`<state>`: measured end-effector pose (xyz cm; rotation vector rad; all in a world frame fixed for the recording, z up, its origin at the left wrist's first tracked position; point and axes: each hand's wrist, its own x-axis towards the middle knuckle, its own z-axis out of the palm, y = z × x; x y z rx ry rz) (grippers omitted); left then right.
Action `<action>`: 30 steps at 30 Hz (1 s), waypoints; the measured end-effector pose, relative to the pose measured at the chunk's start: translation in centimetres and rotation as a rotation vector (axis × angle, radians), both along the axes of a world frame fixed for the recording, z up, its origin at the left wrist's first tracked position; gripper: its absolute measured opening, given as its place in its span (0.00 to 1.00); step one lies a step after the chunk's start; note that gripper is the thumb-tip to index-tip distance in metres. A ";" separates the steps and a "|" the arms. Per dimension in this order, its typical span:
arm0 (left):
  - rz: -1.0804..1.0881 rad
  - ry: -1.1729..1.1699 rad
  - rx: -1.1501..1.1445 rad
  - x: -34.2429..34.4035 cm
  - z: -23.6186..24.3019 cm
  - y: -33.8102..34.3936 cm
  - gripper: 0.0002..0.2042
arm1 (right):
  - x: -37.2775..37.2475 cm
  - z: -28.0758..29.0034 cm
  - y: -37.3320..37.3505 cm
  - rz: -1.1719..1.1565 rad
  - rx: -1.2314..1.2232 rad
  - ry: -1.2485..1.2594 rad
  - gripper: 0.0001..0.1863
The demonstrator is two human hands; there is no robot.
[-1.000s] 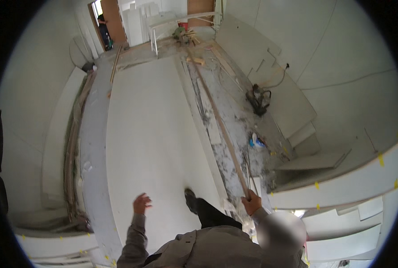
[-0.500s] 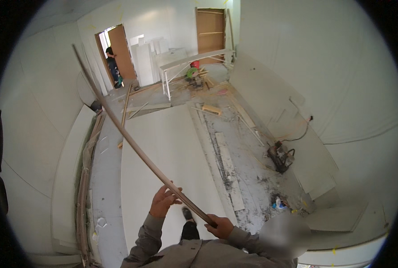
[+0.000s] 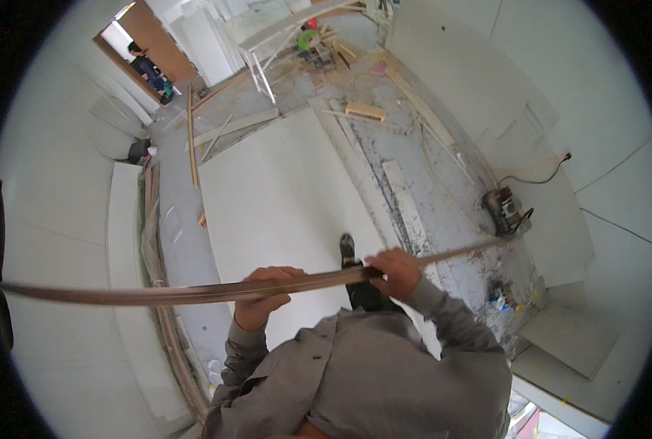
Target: The person cuts a long wooden trim piece with shears, then applies adhesive along its length using a caulking gun. They handle the trim and tools on the floor of a construction site.
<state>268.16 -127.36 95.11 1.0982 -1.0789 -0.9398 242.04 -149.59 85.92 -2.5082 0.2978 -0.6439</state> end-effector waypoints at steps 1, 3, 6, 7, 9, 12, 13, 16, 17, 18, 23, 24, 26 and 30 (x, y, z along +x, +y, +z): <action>0.029 -0.018 -0.014 2.4 0.6 -2.2 0.21 | 3.2 0.1 -2.5 -0.010 -0.021 -0.042 0.24; 0.115 -0.047 -0.027 7.5 1.6 -5.5 0.21 | 10.5 0.8 -7.3 0.022 -0.027 -0.100 0.24; 0.253 0.022 -0.082 15.2 3.9 -11.3 0.17 | 19.6 2.5 -13.1 0.037 -0.003 -0.083 0.26; 0.254 -0.002 -0.066 17.9 4.6 -13.2 0.17 | 22.3 3.0 -14.6 0.027 0.020 -0.048 0.27; 0.248 -0.005 -0.029 24.2 6.4 -16.9 0.18 | 27.9 4.6 -17.7 -0.006 0.049 0.029 0.28; 0.178 -0.104 -0.082 34.5 8.1 -22.7 0.18 | 36.0 5.1 -24.5 -0.023 0.013 0.025 0.27; 0.162 -0.146 -0.112 37.7 9.0 -24.5 0.18 | 38.4 5.4 -26.9 -0.032 -0.018 -0.006 0.27; 0.197 -0.162 -0.192 44.4 11.3 -30.3 0.18 | 44.1 5.4 -34.1 -0.125 -0.048 0.037 0.28; 0.164 -0.181 -0.215 46.4 11.6 -32.6 0.18 | 45.5 4.7 -36.1 -0.164 -0.051 0.042 0.28; 0.129 -0.203 -0.244 48.8 12.2 -35.2 0.18 | 47.2 4.2 -38.6 -0.204 -0.063 0.040 0.29; 0.070 -0.293 -0.304 57.7 13.9 -49.7 0.18 | 55.5 5.4 -48.7 -0.521 -0.091 0.017 0.29; 0.081 -0.336 -0.293 59.8 14.6 -52.7 0.18 | 56.4 5.2 -50.4 -0.521 -0.040 0.001 0.29; 0.065 -0.429 -0.319 64.0 15.5 -58.6 0.19 | 57.6 4.3 -54.3 -0.566 0.004 0.006 0.27; 0.030 -0.540 -0.393 72.4 16.1 -70.1 0.20 | 59.1 0.6 -62.5 -0.697 0.097 0.004 0.26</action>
